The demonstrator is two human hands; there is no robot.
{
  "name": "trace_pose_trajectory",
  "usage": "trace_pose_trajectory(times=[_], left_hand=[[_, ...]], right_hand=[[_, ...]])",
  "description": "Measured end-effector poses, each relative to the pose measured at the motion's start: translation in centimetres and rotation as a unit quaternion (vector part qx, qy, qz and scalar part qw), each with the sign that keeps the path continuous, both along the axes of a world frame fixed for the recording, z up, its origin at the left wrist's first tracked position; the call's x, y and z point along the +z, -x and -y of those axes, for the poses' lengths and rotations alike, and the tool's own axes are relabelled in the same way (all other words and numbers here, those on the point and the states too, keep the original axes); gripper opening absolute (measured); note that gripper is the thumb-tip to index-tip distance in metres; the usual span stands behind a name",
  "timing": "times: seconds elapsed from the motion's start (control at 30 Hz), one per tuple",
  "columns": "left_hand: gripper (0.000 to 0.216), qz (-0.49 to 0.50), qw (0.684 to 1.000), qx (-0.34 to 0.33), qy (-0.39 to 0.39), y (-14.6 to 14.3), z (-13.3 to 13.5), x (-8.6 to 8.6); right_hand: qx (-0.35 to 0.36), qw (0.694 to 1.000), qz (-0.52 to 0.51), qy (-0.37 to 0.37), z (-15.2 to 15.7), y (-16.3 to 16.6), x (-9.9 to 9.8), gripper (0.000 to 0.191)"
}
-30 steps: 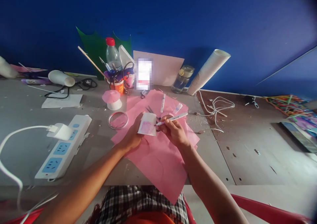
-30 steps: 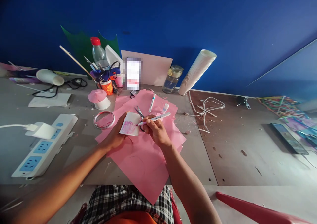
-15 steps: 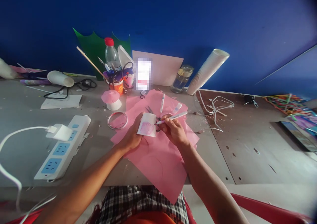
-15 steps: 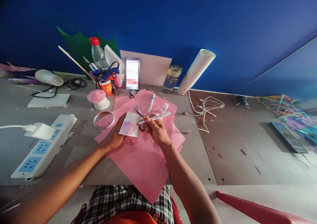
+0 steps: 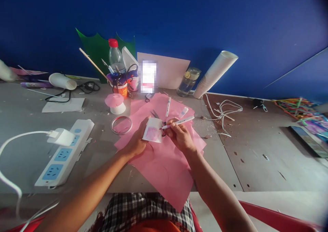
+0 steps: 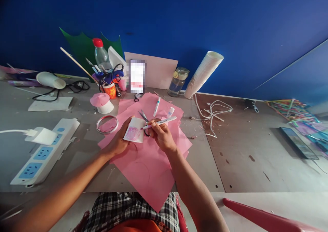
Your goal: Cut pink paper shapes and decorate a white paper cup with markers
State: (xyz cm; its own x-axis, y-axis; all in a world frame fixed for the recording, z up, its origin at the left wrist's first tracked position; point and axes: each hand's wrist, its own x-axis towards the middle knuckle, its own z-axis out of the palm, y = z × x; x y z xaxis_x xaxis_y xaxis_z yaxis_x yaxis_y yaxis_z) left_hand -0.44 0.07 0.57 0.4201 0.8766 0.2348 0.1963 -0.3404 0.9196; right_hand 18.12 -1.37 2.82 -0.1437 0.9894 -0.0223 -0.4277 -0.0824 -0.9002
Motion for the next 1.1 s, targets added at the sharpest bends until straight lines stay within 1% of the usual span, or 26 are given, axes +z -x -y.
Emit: trace_pose_trajectory(times=[0.1, 0.2, 0.27, 0.43, 0.57, 0.73, 0.9, 1.0, 1.1], left_hand=[[0.051, 0.013, 1.0, -0.006, 0.004, 0.0, 0.0, 0.0], [0.056, 0.009, 1.0, -0.002, 0.007, 0.0, 0.0, -0.2], [0.058, 0.004, 1.0, 0.0, 0.006, 0.0, 0.0, -0.4], [0.058, 0.011, 1.0, -0.008, 0.003, 0.0, 0.0, -0.6], [0.061, -0.003, 1.0, -0.013, 0.016, 0.0, 0.1, -1.0], [0.065, -0.003, 1.0, -0.015, 0.01, 0.1, 0.0, -1.5], [0.068, 0.014, 1.0, -0.009, 0.017, 0.0, 0.0, -1.1], [0.063, 0.032, 0.999, -0.013, 0.026, -0.2, 0.1, -0.4], [0.046, 0.037, 0.998, -0.023, 0.039, -0.4, 0.1, 0.2]], right_hand=[[0.016, 1.0, -0.001, -0.003, 0.0, 0.0, 0.0, 0.03], [0.0, 1.0, -0.008, -0.008, 0.0, 0.1, 0.0, 0.029], [0.004, 1.0, -0.007, -0.006, 0.0, 0.1, 0.0, 0.029], [-0.002, 1.0, -0.006, -0.006, 0.1, 0.3, 0.0, 0.029], [0.006, 1.0, 0.0, 0.0, 0.2, 0.5, 0.1, 0.029], [-0.01, 1.0, 0.006, -0.003, 0.2, 0.4, 0.0, 0.029], [-0.027, 0.999, -0.017, 0.001, 0.2, 0.4, -0.1, 0.027], [-0.029, 0.999, -0.029, 0.001, 0.3, 0.8, 0.0, 0.028], [-0.031, 0.999, -0.033, 0.001, 0.4, 1.1, 0.1, 0.028]])
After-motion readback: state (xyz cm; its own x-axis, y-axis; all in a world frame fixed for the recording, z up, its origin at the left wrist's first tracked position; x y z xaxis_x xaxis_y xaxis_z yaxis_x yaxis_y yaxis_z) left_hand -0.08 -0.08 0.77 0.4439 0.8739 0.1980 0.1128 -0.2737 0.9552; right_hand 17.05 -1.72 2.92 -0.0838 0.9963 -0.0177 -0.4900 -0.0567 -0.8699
